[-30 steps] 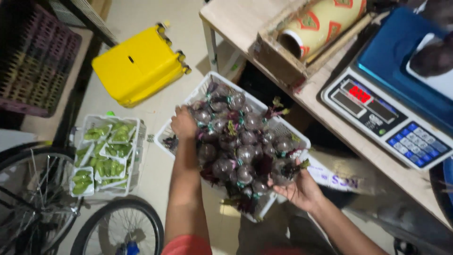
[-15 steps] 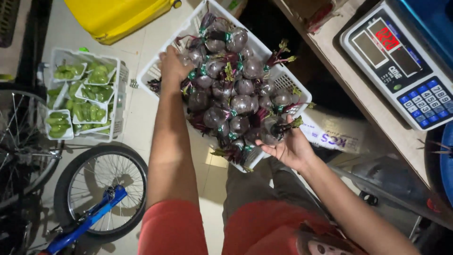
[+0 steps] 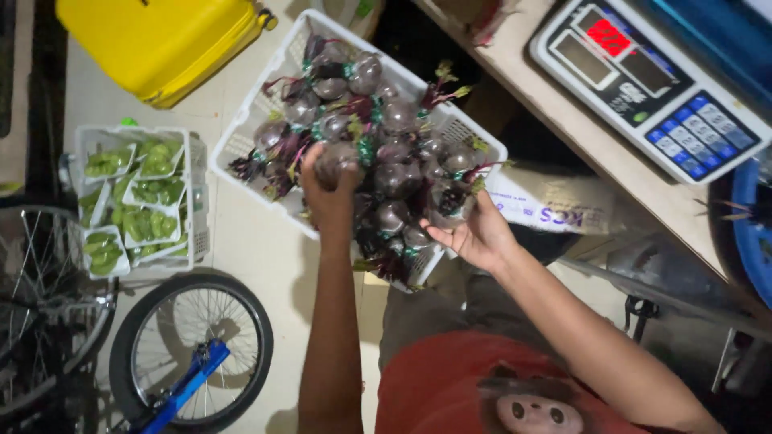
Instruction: Weighing individual beetroots on a digital scale and wrapping them in plastic film for packaging.
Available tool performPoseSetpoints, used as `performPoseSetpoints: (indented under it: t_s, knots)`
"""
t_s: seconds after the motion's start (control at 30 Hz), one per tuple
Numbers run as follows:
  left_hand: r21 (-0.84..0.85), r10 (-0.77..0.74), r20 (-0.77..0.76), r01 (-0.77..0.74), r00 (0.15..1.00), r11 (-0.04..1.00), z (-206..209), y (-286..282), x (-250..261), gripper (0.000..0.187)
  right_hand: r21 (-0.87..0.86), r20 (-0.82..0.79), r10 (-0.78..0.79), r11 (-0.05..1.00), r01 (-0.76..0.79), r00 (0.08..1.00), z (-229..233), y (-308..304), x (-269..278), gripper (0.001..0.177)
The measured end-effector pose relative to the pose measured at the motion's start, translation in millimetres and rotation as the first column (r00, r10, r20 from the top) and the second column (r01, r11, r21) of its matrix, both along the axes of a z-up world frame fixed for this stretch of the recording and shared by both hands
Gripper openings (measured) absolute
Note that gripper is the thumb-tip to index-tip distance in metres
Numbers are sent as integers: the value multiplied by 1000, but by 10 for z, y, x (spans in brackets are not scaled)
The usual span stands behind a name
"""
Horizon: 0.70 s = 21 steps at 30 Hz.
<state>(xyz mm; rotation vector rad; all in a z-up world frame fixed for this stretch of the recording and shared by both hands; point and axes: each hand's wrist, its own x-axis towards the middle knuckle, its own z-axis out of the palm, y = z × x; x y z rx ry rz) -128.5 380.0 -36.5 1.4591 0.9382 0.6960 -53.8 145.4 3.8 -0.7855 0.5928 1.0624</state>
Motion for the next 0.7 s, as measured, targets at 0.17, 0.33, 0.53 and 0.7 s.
performPoseSetpoints:
  t_s: [0.17,0.33,0.53,0.7]
  knots:
    - [-624,127,57,-64,990,779,169,-436,182,37,21,26,-84,996,83,996,-27,-141,119,65]
    - [-731,-44,-9,23,999,682,39,-821,527,47,50,30,-186,982,185,982,-67,-508,296,66]
    - [-860,-250,199,291,948,419,215,-1707,903,33,-58,9,-389,919,389,921,464,-1248,507,84]
    - [-535,-662,253,672,705,511,772,-2769,1319,59,-109,85,-641,755,647,763,606,-2207,738,73]
